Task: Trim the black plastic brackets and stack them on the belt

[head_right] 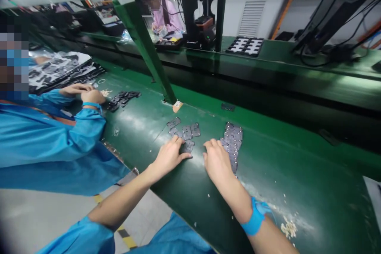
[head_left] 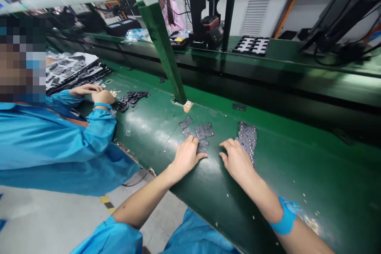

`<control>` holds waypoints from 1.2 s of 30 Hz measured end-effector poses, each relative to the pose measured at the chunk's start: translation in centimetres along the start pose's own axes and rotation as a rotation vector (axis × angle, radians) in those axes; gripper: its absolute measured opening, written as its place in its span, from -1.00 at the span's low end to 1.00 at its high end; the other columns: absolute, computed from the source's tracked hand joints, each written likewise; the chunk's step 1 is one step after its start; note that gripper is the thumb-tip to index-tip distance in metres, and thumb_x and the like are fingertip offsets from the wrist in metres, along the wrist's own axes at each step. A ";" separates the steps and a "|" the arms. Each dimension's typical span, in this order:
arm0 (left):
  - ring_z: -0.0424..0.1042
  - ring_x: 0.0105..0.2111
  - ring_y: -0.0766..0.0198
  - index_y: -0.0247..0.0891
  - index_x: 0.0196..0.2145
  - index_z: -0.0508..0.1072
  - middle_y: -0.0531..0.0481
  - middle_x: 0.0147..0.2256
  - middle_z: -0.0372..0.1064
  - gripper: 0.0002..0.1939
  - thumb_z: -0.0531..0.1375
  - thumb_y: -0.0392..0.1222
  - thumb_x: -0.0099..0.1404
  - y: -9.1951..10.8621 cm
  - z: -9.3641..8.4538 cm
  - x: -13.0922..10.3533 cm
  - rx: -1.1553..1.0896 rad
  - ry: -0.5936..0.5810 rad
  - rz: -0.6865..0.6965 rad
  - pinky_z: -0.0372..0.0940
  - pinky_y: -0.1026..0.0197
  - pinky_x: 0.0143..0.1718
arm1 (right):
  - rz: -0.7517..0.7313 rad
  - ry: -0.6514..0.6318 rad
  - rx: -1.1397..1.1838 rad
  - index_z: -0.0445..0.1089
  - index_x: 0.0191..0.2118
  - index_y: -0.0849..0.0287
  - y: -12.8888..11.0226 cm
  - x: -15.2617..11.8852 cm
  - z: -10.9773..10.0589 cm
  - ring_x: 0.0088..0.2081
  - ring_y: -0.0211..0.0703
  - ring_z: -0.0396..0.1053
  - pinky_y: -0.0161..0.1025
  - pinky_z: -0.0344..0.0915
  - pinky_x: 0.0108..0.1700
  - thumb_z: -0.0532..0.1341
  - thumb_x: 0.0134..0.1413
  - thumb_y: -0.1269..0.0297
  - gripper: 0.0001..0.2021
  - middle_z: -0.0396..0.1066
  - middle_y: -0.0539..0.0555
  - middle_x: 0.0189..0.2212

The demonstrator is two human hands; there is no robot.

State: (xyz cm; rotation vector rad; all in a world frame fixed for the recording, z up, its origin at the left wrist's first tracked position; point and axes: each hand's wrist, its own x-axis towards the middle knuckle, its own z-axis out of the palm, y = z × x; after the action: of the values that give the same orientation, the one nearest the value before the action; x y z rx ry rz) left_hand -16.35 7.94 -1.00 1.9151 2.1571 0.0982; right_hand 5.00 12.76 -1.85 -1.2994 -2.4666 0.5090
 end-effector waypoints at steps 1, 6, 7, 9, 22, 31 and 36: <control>0.57 -0.01 -0.08 -0.28 -0.02 0.49 -0.17 -0.03 0.48 -0.57 0.44 0.05 0.33 -0.1 0.0 -0.1 -0.005 -0.003 0.005 0.44 0.08 -0.12 | 0.020 -0.004 -0.011 0.55 -0.08 0.16 0.4 0.2 -0.4 -0.02 0.21 0.51 0.06 0.48 0.03 0.29 0.18 0.51 -0.78 0.57 0.24 -0.09; 0.56 -0.02 -0.04 -0.25 -0.03 0.47 -0.15 -0.04 0.46 -0.73 0.38 -0.10 0.42 -0.6 -0.1 -1.2 -0.056 -0.011 0.064 0.44 0.05 -0.05 | 0.169 -0.022 -0.073 0.52 0.01 0.18 3.9 -2.8 -3.6 0.02 0.27 0.48 0.15 0.46 0.08 0.37 0.16 0.45 -0.71 0.53 0.26 -0.03; 0.55 -0.01 -0.02 -0.24 -0.03 0.46 -0.14 -0.04 0.46 -0.75 0.36 -0.11 0.44 -0.2 0.1 -1.5 -0.079 -0.010 0.097 0.44 0.04 -0.02 | 0.189 -0.039 -0.084 0.51 0.04 0.18 4.3 -3.5 -4.0 0.04 0.28 0.47 0.15 0.45 0.09 0.41 0.13 0.45 -0.66 0.52 0.26 -0.02; 0.55 -0.03 0.01 -0.21 -0.03 0.44 -0.10 -0.06 0.46 -0.75 0.36 -0.10 0.44 1.2 0.7 -2.3 -0.143 -0.018 0.195 0.44 0.04 0.00 | 0.205 -0.088 -0.097 0.48 0.11 0.19 4.6 -4.4 -4.1 0.06 0.30 0.44 0.15 0.45 0.11 0.49 0.02 0.46 -0.50 0.50 0.26 0.03; 0.51 -0.01 -0.02 -0.18 -0.09 0.32 -0.10 -0.05 0.42 -0.61 0.46 -0.17 0.32 9.6 4.0 -2.8 -0.207 -0.136 0.296 0.45 0.01 -0.06 | 0.245 -0.157 -0.036 0.40 -0.12 0.16 4.1 -5.7 -1.6 -0.07 0.16 0.46 0.00 0.42 -0.06 0.28 0.12 0.58 -0.75 0.43 0.24 -0.08; 0.51 -0.03 0.10 -0.15 -0.15 0.36 -0.03 -0.08 0.42 -0.75 0.39 -0.19 0.39 10.1 4.2 -2.6 -0.259 -0.115 0.276 0.42 0.10 -0.05 | 0.362 -0.039 0.309 0.28 -0.16 0.09 3.5 -6.4 -2.3 -0.32 0.02 0.54 -0.18 0.33 -0.27 0.15 0.26 0.46 -0.88 0.51 0.10 -0.37; 0.43 0.06 -0.09 -0.25 -0.05 0.37 -0.20 0.00 0.38 -0.62 0.44 -0.11 0.34 11.6 4.2 -2.4 -0.206 -0.107 0.264 0.39 -0.06 0.06 | 0.457 0.095 0.629 0.29 -0.06 0.10 3.9 -7.3 -3.7 -0.37 -0.06 0.60 -0.15 0.52 -0.26 0.12 0.36 0.13 -0.82 0.62 0.12 -0.30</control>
State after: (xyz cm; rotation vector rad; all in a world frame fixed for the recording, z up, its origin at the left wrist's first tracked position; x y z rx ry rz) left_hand -3.92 6.63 -2.23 2.0215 1.7445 0.2507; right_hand 13.33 9.27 -1.06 -1.5319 -1.6955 1.1818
